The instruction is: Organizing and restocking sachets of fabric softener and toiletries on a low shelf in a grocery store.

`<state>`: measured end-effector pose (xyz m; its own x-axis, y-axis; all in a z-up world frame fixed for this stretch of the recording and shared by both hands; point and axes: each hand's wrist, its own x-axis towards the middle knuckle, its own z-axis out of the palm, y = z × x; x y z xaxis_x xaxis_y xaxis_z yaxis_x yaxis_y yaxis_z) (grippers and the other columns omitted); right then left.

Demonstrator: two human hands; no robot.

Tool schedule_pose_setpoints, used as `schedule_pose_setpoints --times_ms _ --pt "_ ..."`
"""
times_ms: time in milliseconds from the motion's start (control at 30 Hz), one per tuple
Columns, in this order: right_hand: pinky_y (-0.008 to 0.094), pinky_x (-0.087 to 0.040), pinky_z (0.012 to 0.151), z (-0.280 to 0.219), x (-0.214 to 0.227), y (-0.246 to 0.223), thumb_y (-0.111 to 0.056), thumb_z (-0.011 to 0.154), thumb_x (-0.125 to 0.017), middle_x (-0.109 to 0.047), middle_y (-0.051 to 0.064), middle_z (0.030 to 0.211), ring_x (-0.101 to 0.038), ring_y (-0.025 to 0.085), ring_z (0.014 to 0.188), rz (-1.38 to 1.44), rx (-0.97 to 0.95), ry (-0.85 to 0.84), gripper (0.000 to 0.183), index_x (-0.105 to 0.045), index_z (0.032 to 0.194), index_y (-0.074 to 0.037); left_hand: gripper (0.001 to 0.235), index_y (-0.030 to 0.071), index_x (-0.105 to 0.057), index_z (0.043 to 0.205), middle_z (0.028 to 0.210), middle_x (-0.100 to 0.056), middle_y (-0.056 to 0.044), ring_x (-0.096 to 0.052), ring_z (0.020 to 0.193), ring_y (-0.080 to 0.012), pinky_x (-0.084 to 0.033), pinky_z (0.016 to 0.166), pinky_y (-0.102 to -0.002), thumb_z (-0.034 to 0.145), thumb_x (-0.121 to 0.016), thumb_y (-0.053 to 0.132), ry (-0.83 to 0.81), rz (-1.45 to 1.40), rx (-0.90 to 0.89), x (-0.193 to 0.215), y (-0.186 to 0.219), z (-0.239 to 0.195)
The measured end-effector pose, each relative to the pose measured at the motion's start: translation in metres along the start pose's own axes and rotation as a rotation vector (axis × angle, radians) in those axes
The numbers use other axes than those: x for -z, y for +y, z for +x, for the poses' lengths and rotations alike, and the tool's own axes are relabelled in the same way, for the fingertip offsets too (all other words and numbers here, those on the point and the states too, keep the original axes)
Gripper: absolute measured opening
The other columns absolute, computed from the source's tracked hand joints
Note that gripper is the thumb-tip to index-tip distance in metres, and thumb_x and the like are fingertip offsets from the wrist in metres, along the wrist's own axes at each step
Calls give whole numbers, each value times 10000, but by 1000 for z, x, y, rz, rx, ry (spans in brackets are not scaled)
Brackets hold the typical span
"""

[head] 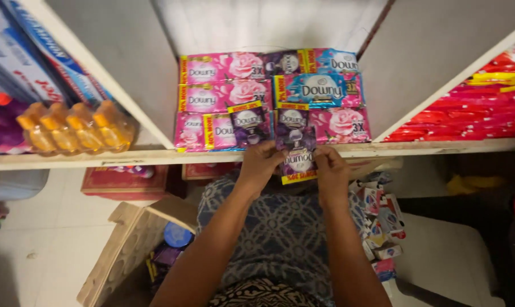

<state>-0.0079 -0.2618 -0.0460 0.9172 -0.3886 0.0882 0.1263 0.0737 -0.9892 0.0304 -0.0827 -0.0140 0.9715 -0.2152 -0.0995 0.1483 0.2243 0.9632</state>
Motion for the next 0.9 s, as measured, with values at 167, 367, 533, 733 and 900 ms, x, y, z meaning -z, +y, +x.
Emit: schedule_pose_setpoints --times_ms 167,367,533,733,900 --pt "207 -464 763 16 18 6 -80 1028 -641 -642 -54 907 -548 34 831 97 -10 17 90 -714 1026 -27 242 -22 -754 1066 836 -649 13 -540 735 -60 -449 642 -266 1012 -704 208 19 86 36 -11 -25 33" --pt "231 -534 783 10 1 11 -78 1016 -630 -704 -21 951 -643 68 850 531 -107 129 60 -676 1048 -56 370 40 -645 1285 1145 -740 -14 -695 1010 -98 -554 909 -297 963 -658 222 -132 -427 180 -28 -10 17" --pt "214 -404 573 3 2 24 -77 1036 -627 -680 -11 918 -546 57 716 445 -159 160 83 -691 1090 -75 375 8 -609 1336 1147 -725 -59 -701 1024 -155 -573 922 -347 999 -658 165 -126 -444 160 -20 -30 9" --pt "212 -497 687 -7 -8 18 -70 1037 -604 -679 -13 971 -614 61 825 552 -106 186 89 -659 1103 -92 247 69 -662 1214 1060 -735 -17 -709 934 -129 -597 835 -306 982 -637 151 12 -369 168 -26 -36 -8" --pt "302 -571 750 -31 -8 31 -58 1053 -628 -609 -12 935 -611 116 829 619 -101 20 47 -604 1078 -90 136 35 -679 1083 937 -726 -22 -679 809 -115 -575 728 -274 1013 -657 150 126 -462 4 -8 -30 2"
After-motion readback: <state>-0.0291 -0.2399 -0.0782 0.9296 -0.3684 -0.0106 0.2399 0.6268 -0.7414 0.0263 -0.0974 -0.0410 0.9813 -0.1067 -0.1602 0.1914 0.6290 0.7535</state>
